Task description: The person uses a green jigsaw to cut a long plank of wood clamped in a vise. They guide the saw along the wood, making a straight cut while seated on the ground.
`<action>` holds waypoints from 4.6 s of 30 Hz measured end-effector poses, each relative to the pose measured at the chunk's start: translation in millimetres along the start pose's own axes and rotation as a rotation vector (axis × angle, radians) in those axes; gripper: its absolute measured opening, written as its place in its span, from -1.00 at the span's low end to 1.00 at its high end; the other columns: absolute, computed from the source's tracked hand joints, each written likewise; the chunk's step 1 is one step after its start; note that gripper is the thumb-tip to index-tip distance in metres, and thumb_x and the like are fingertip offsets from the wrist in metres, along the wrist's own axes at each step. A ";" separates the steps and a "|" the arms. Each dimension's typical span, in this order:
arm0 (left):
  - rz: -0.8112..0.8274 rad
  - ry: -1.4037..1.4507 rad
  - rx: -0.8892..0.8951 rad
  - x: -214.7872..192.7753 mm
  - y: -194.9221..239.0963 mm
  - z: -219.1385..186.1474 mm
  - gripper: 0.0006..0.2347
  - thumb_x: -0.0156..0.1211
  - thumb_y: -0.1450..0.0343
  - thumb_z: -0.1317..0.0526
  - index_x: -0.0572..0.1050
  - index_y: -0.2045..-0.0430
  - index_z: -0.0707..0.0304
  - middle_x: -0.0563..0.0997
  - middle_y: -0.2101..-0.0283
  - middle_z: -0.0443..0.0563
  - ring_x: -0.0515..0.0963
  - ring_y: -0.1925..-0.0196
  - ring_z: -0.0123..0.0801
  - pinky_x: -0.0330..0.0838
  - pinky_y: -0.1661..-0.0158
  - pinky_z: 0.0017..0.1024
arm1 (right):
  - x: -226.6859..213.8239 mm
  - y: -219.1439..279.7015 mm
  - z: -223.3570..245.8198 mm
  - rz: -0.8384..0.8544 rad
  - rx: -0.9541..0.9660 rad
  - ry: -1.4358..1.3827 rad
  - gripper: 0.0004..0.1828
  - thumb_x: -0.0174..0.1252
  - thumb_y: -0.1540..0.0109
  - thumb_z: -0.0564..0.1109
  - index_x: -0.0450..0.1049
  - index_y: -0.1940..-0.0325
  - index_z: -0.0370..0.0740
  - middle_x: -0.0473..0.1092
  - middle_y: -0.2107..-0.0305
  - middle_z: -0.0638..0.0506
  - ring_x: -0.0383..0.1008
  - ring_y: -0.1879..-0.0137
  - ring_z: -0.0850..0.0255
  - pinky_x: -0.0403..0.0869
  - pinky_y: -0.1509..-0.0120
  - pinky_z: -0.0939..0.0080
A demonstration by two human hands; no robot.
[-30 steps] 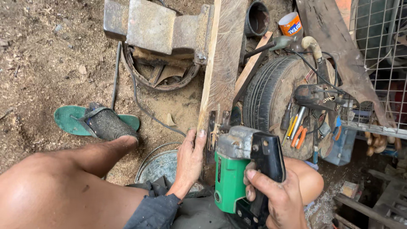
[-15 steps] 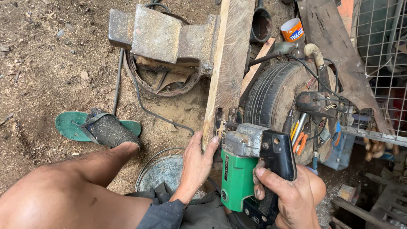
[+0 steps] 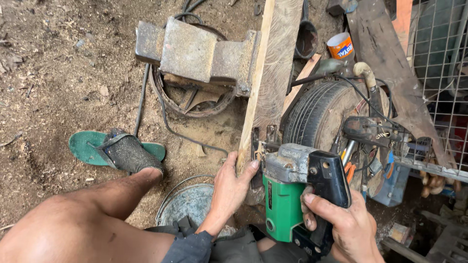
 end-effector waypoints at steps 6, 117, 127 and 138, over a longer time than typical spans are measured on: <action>0.033 -0.017 -0.095 2.1 -2.2 4.9 -0.51 0.31 -0.30 -0.01 0.47 -0.01 0.34 0.69 0.14 0.31 0.70 0.05 -0.01 0.48 0.02 -0.18 | -7.5 -10.8 5.2 0.107 -0.050 0.082 -0.81 0.25 -0.04 -0.31 0.47 0.33 -0.52 0.38 0.64 -0.14 0.34 0.60 0.15 0.31 0.49 0.16; -0.167 -0.222 0.052 5.5 -0.1 -11.5 -0.52 0.32 -0.29 -0.06 0.53 0.08 0.37 0.58 0.57 0.29 0.60 0.50 -0.04 0.42 0.32 -0.09 | -9.1 -47.0 37.2 0.388 -0.267 0.610 -0.83 0.29 -0.06 -0.17 0.55 0.43 -0.37 0.43 0.71 0.03 0.41 0.61 0.33 0.41 0.51 0.24; -0.196 -0.249 0.101 7.0 -0.2 -13.2 -0.56 0.32 -0.32 -0.04 0.49 0.18 0.41 0.59 0.43 0.36 0.60 0.36 0.09 0.40 0.26 -0.04 | -13.2 -53.9 39.2 0.425 -0.249 0.665 -0.82 0.30 -0.07 -0.13 0.53 0.38 -0.32 0.44 0.72 0.01 0.36 0.55 0.32 0.42 0.49 0.24; -0.189 -0.333 0.062 14.4 -2.6 -4.3 -0.53 0.29 -0.34 -0.06 0.40 0.18 0.46 0.57 0.43 0.45 0.61 0.37 0.25 0.42 0.26 0.05 | -14.8 -63.3 47.7 0.559 -0.430 0.726 -0.83 0.32 -0.08 -0.12 0.56 0.40 -0.29 0.45 0.66 0.10 0.30 0.46 0.40 0.42 0.44 0.29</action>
Point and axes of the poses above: each hand's wrist, its own y-axis away from the middle knuckle, its own x-axis out of the palm, z = x × y, the point moved 7 cm from there along -y, towards the middle knuckle
